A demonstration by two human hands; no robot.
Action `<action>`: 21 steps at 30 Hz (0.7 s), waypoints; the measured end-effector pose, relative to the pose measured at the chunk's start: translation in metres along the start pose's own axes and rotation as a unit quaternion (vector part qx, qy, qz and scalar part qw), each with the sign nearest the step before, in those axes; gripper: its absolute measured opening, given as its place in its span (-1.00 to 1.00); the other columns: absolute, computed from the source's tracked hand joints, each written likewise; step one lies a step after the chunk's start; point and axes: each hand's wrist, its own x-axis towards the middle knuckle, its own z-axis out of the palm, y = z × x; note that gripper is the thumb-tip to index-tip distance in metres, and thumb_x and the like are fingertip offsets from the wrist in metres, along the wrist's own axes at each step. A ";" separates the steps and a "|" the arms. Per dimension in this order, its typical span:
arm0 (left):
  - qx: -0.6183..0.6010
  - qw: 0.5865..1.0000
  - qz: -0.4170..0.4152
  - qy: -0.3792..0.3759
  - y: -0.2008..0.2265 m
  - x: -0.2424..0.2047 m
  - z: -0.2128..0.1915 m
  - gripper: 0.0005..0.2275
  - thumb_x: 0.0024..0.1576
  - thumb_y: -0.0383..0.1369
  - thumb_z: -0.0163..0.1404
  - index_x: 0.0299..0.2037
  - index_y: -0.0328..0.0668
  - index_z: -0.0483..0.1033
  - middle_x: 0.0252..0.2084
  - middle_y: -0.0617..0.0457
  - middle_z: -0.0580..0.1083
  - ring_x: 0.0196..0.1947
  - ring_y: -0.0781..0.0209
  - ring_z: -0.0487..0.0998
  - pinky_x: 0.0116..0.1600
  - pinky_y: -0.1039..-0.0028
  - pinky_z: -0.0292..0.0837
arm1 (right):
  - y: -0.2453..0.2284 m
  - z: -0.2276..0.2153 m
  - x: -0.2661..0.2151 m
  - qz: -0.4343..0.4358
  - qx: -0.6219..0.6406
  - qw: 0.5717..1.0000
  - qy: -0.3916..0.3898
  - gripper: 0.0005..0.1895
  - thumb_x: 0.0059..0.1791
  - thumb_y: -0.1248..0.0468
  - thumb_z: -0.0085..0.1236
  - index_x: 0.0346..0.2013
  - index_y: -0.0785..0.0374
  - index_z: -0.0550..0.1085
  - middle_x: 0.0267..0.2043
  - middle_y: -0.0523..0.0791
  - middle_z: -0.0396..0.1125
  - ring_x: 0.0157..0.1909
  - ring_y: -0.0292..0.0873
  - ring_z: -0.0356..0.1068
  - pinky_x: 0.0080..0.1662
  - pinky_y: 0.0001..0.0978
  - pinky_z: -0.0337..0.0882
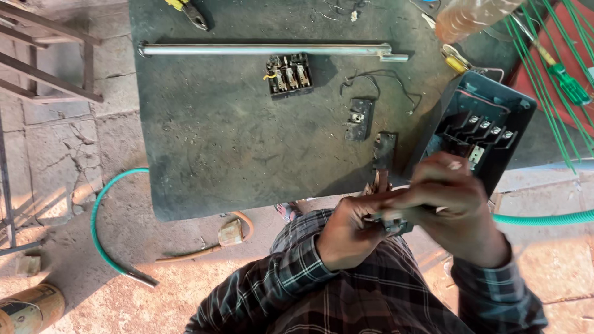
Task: The person assembles small electrical components on a workbench, using a screwdriver to tighten terminals and aligning parts into a black plastic housing. The person handles multiple small modules and wires, placing them into the housing and adjusting connections.
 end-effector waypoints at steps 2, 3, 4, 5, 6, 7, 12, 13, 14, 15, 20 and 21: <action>0.033 0.999 0.035 0.000 0.000 0.001 -0.001 -0.67 0.13 -0.76 -0.01 0.10 -0.45 0.51 0.08 -0.23 0.54 0.07 0.17 0.55 0.37 0.29 0.26 | -0.002 -0.001 0.008 0.049 0.014 0.999 0.006 -0.78 -0.29 0.32 0.48 -0.44 0.14 0.57 -0.47 -0.23 0.26 -0.35 -0.25 0.25 -0.27 -0.35 0.17; 0.049 0.998 0.051 0.003 -0.002 0.000 0.001 -0.64 0.05 -0.79 -0.02 0.07 -0.50 0.50 0.12 -0.30 0.51 0.13 0.09 0.53 0.45 0.24 0.13 | -0.003 -0.002 0.010 0.027 0.011 1.000 -0.001 -0.78 -0.30 0.32 0.48 -0.44 0.15 0.57 -0.48 -0.22 0.25 -0.35 -0.24 0.25 -0.25 -0.31 0.16; 0.027 0.999 0.034 -0.004 -0.005 0.002 0.000 -0.69 0.12 -0.77 0.01 0.06 -0.45 0.52 0.06 -0.23 0.54 0.06 0.17 0.56 0.34 0.31 0.27 | -0.001 -0.002 0.013 0.004 0.009 1.000 -0.007 -0.78 -0.31 0.32 0.48 -0.45 0.16 0.57 -0.48 -0.21 0.24 -0.35 -0.23 0.25 -0.22 -0.28 0.15; 0.002 1.000 0.011 -0.015 -0.009 0.000 0.001 -0.74 0.19 -0.75 0.03 0.05 -0.40 0.54 -0.01 -0.16 0.58 0.00 0.24 0.59 0.22 0.38 0.42 | -0.002 -0.002 0.008 -0.009 0.008 1.000 -0.012 -0.77 -0.32 0.33 0.48 -0.45 0.17 0.58 -0.49 -0.20 0.23 -0.34 -0.22 0.26 -0.20 -0.24 0.15; -0.024 0.999 -0.013 -0.026 -0.012 -0.004 0.004 -0.78 0.25 -0.73 0.06 0.04 -0.36 0.56 -0.07 -0.09 0.61 -0.06 0.32 0.62 0.11 0.45 0.56 | -0.002 -0.002 0.004 -0.020 0.002 1.000 -0.018 -0.79 -0.31 0.34 0.47 -0.46 0.17 0.57 -0.50 -0.21 0.24 -0.34 -0.22 0.26 -0.21 -0.25 0.16; -0.024 0.999 -0.009 -0.019 -0.013 -0.006 0.004 -0.72 0.22 -0.75 0.01 0.10 -0.35 0.54 -0.02 -0.09 0.60 -0.02 0.32 0.60 0.16 0.45 0.54 | -0.001 -0.002 0.004 -0.038 -0.004 0.999 -0.020 -0.80 -0.31 0.36 0.46 -0.48 0.16 0.57 -0.51 -0.21 0.25 -0.34 -0.21 0.27 -0.23 -0.25 0.16; -0.031 0.999 -0.022 0.006 -0.008 -0.001 -0.003 -0.56 0.12 -0.77 -0.12 0.21 -0.35 0.50 0.12 -0.09 0.56 0.04 0.33 0.57 0.15 0.49 0.52 | 0.003 -0.005 0.012 0.000 0.010 1.000 -0.016 -0.79 -0.31 0.31 0.48 -0.48 0.14 0.58 -0.52 -0.24 0.27 -0.38 -0.27 0.26 -0.27 -0.31 0.17; -0.003 1.000 -0.019 -0.004 -0.008 -0.004 -0.001 -0.57 0.11 -0.77 -0.09 0.19 -0.35 0.51 0.08 -0.08 0.57 0.01 0.34 0.58 0.14 0.49 0.53 | 0.002 -0.003 0.011 -0.001 0.014 1.000 -0.018 -0.79 -0.30 0.31 0.48 -0.47 0.15 0.57 -0.51 -0.23 0.26 -0.37 -0.26 0.26 -0.24 -0.30 0.17; 0.025 0.999 -0.015 -0.015 -0.009 -0.006 0.000 -0.58 0.10 -0.76 -0.06 0.17 -0.35 0.52 0.05 -0.08 0.59 -0.02 0.35 0.59 0.14 0.50 0.54 | 0.000 -0.002 0.009 -0.002 0.018 1.000 -0.021 -0.80 -0.28 0.31 0.47 -0.46 0.16 0.57 -0.50 -0.23 0.25 -0.36 -0.26 0.26 -0.22 -0.28 0.18; 0.055 0.998 -0.011 -0.028 -0.008 -0.008 0.001 -0.59 0.08 -0.75 -0.03 0.16 -0.35 0.52 0.01 -0.08 0.60 -0.04 0.36 0.61 0.13 0.51 0.56 | -0.002 -0.001 0.009 -0.020 0.015 0.999 -0.024 -0.80 -0.28 0.32 0.47 -0.46 0.15 0.58 -0.50 -0.22 0.26 -0.36 -0.26 0.26 -0.23 -0.28 0.17; 0.013 0.999 -0.029 0.012 -0.002 -0.009 0.001 -0.68 0.22 -0.66 0.07 0.18 -0.37 0.52 -0.01 -0.08 0.59 -0.04 0.37 0.57 0.13 0.50 0.55 | -0.012 -0.005 0.018 0.030 0.011 0.999 -0.044 -0.80 -0.33 0.30 0.50 -0.49 0.08 0.61 -0.56 -0.27 0.27 -0.42 -0.28 0.23 -0.32 -0.35 0.14; -0.015 1.000 -0.012 0.019 -0.003 -0.008 0.001 -0.66 0.21 -0.65 0.06 0.21 -0.37 0.50 0.05 -0.06 0.57 0.01 0.37 0.56 0.18 0.49 0.54 | -0.013 -0.004 0.019 0.012 0.001 0.999 -0.036 -0.80 -0.33 0.30 0.49 -0.47 0.09 0.61 -0.54 -0.26 0.26 -0.40 -0.27 0.24 -0.28 -0.32 0.13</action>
